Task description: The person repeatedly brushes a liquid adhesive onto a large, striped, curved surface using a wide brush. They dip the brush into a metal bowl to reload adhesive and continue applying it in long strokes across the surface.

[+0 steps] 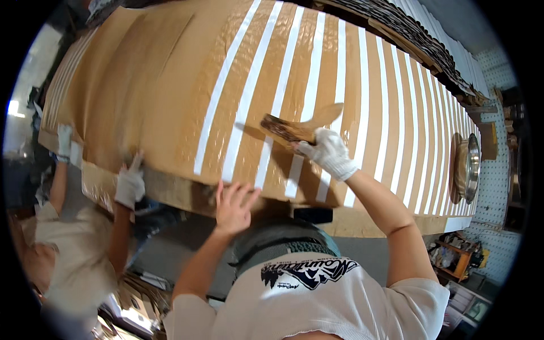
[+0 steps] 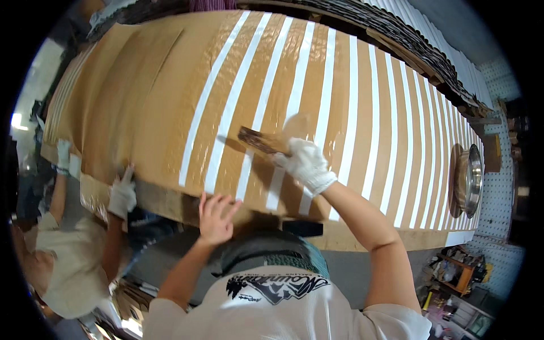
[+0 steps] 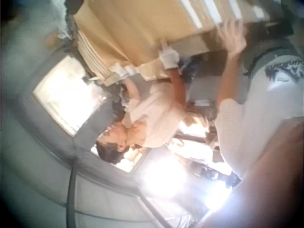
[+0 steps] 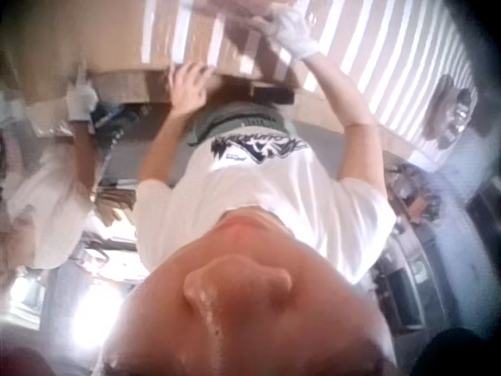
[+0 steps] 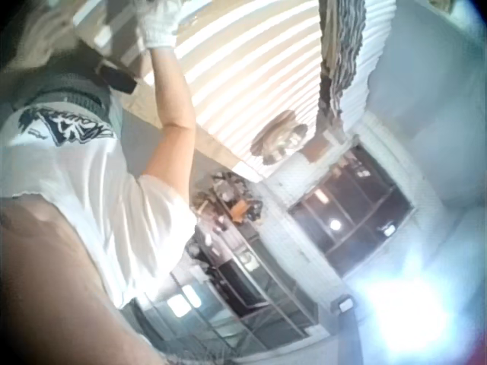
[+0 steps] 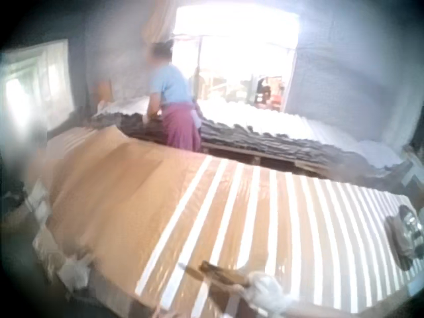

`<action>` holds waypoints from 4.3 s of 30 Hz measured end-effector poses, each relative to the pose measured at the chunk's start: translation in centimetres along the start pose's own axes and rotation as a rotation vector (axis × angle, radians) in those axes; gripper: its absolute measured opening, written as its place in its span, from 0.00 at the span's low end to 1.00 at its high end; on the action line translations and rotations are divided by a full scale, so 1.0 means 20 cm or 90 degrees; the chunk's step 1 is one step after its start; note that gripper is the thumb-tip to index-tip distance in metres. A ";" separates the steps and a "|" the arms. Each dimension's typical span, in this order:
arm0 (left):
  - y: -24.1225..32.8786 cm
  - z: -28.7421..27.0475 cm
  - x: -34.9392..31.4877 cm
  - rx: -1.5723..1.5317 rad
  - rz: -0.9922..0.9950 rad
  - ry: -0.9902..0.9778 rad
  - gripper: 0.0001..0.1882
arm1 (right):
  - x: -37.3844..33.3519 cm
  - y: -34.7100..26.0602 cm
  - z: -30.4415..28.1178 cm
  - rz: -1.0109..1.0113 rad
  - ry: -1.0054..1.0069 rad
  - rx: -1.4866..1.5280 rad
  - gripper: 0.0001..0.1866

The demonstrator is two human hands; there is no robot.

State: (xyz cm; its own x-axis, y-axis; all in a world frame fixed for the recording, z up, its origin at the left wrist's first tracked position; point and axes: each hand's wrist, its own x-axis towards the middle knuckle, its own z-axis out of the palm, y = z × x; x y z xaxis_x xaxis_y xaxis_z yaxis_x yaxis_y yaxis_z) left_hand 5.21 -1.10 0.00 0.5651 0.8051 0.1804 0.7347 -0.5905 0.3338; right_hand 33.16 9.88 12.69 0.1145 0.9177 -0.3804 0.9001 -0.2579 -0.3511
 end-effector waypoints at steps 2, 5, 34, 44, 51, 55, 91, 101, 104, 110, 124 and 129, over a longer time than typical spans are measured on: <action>-0.01 0.02 0.03 0.007 0.021 -0.002 0.35 | 0.24 0.04 0.10 -0.179 0.156 -0.078 0.21; -0.02 0.01 0.01 0.008 -0.002 -0.082 0.33 | 0.61 -0.08 -0.04 -0.193 0.149 -0.141 0.19; -0.05 0.04 -0.01 0.060 0.010 -0.088 0.27 | 1.44 0.23 -0.50 -0.028 0.191 0.044 0.29; 0.00 0.03 -0.01 -0.011 -0.024 -0.091 0.35 | 1.56 0.78 -0.85 0.177 0.391 -0.047 0.27; -0.03 -0.01 0.04 -0.006 0.020 -0.094 0.34 | 1.23 0.59 -0.32 -0.317 0.410 -0.145 0.17; 0.00 0.01 0.03 -0.006 -0.013 -0.040 0.34 | 0.63 0.51 -0.03 -0.392 0.299 -0.226 0.23; 0.48 0.12 0.04 0.030 -0.097 0.079 0.36 | -0.67 1.21 0.05 -0.223 0.326 -0.037 0.21; 1.65 0.46 0.47 0.026 0.147 0.000 0.30 | -0.99 2.10 -0.26 -0.135 0.307 -0.030 0.17; 1.84 0.60 0.50 0.052 0.110 -0.022 0.30 | -1.07 2.53 -0.27 -0.124 0.305 0.039 0.14; 1.92 0.78 0.50 0.129 0.034 -0.033 0.32 | -1.37 3.05 -0.76 0.086 0.194 0.186 0.19; 2.02 0.77 0.56 0.178 -0.024 -0.095 0.33 | -1.12 4.31 -1.21 0.400 0.430 0.131 0.26; 1.97 0.77 0.50 0.175 -0.033 -0.068 0.32 | -1.05 4.25 -1.25 0.233 0.628 0.656 0.20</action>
State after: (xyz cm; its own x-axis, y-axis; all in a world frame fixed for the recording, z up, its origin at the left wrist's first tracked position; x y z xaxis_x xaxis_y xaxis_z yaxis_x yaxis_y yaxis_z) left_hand 45.63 -17.10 0.71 0.5493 0.8330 0.0665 0.8298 -0.5531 0.0746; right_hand 117.79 -23.80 12.27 0.8795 0.4758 -0.0043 0.1166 -0.2242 -0.9675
